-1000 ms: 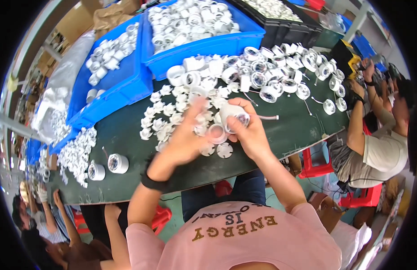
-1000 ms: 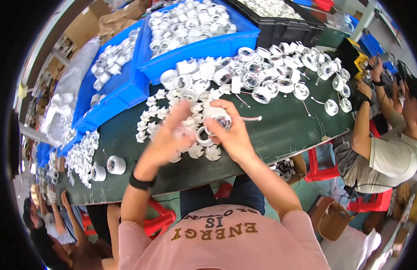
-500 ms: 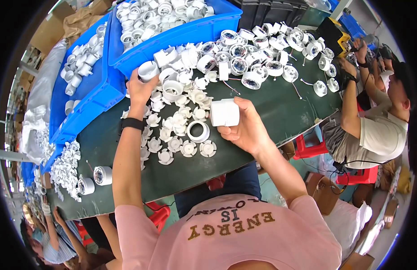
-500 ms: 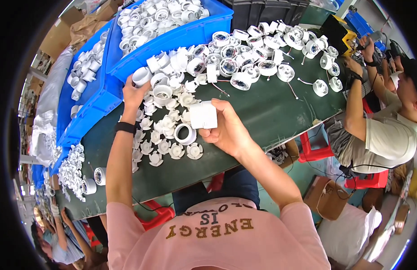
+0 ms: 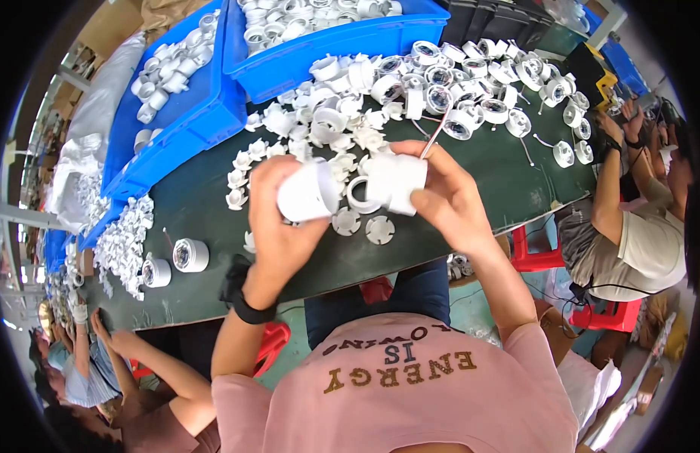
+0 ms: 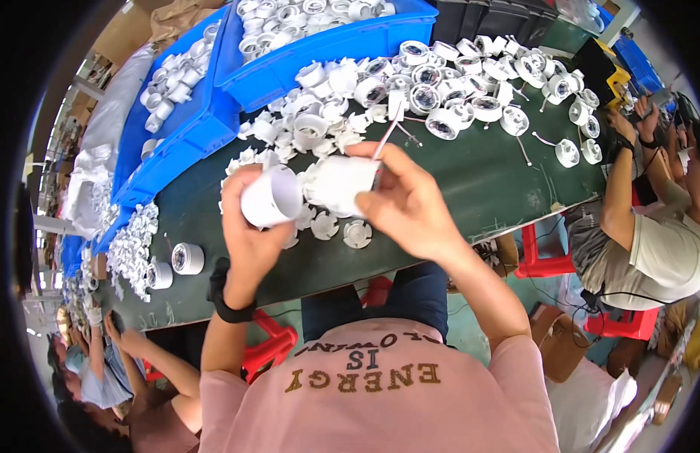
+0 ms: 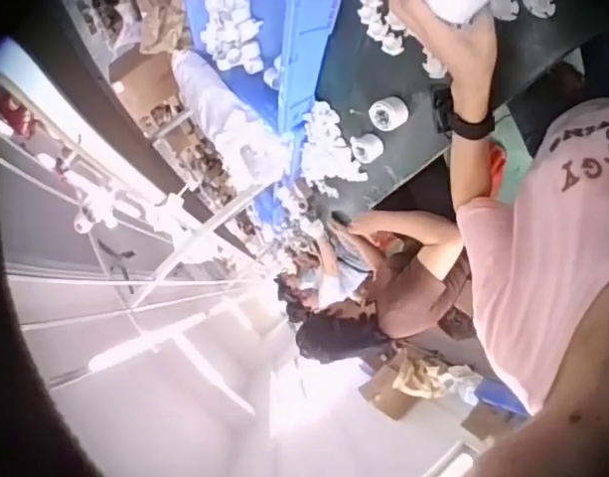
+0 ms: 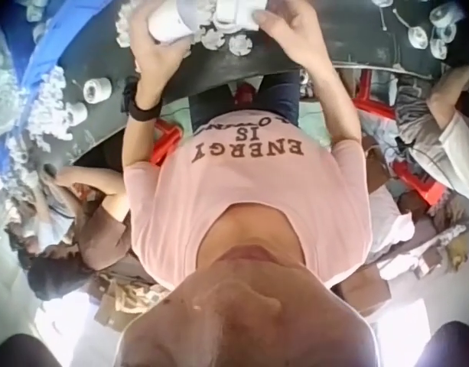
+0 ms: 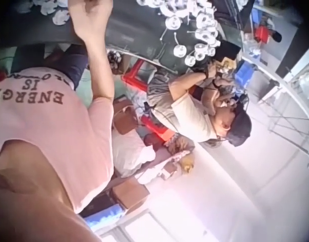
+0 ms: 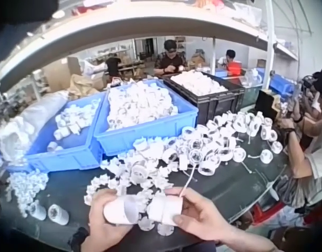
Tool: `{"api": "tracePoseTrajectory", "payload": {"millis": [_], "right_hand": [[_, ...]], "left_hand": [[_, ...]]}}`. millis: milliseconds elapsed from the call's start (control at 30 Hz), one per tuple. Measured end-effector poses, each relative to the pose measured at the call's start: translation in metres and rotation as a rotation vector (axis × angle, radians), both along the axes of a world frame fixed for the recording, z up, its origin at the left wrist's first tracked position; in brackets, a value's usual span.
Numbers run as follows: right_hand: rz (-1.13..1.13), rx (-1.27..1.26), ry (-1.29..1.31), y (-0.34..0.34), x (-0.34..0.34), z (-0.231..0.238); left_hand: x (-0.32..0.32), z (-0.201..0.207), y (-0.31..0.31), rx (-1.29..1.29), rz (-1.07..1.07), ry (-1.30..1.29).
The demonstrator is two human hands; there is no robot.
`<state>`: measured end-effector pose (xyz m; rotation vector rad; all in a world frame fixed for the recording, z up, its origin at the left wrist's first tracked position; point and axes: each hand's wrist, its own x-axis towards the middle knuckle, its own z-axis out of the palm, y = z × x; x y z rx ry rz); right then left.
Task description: Assembling plastic components and internal electronics for small devices at a factory workbench.
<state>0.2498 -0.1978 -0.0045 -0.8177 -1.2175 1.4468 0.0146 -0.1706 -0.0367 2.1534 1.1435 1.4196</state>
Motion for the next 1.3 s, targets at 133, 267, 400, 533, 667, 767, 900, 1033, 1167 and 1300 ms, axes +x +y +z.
{"api": "tracePoseTrajectory", "payload": {"millis": [133, 267, 400, 533, 667, 767, 900, 1033, 1167, 1300], "right_hand": [[0.076, 0.213, -0.15, -0.015, -0.028, 0.012], [0.132, 0.46, -0.416, -0.021, -0.03, 0.018], [0.041, 0.777, -0.517, -0.03, -0.038, 0.01], [0.01, 0.808, -0.518, -0.038, -0.043, 0.001], [0.086, 0.621, -0.421, -0.046, -0.044, -0.002], [0.078, 0.664, -0.425, -0.048, -0.047, -0.004], [0.129, 0.671, -0.435, -0.048, -0.048, -0.004], [0.139, 0.661, -0.425, -0.05, -0.053, -0.008], [0.141, 0.599, -0.37, -0.056, -0.059, -0.009], [0.166, 0.524, -0.29, -0.059, -0.06, -0.01]], "left_hand": [[0.016, 0.007, -0.036, -0.029, -0.093, -0.209], [0.018, 0.04, -0.066, -0.554, -0.197, -0.689], [0.014, 0.04, -0.07, -0.874, -0.109, -0.867], [0.02, 0.035, -0.08, -0.583, -0.077, -0.753], [0.018, 0.017, -0.083, -0.253, -0.095, -0.58], [0.019, 0.019, -0.087, -0.192, -0.045, -0.485], [0.013, 0.012, -0.09, -0.084, -0.009, -0.39], [0.006, 0.006, -0.089, 0.015, 0.009, -0.311], [0.006, 0.003, -0.091, 0.063, -0.003, -0.371], [0.005, 0.006, -0.092, 0.101, 0.016, -0.258]]}}
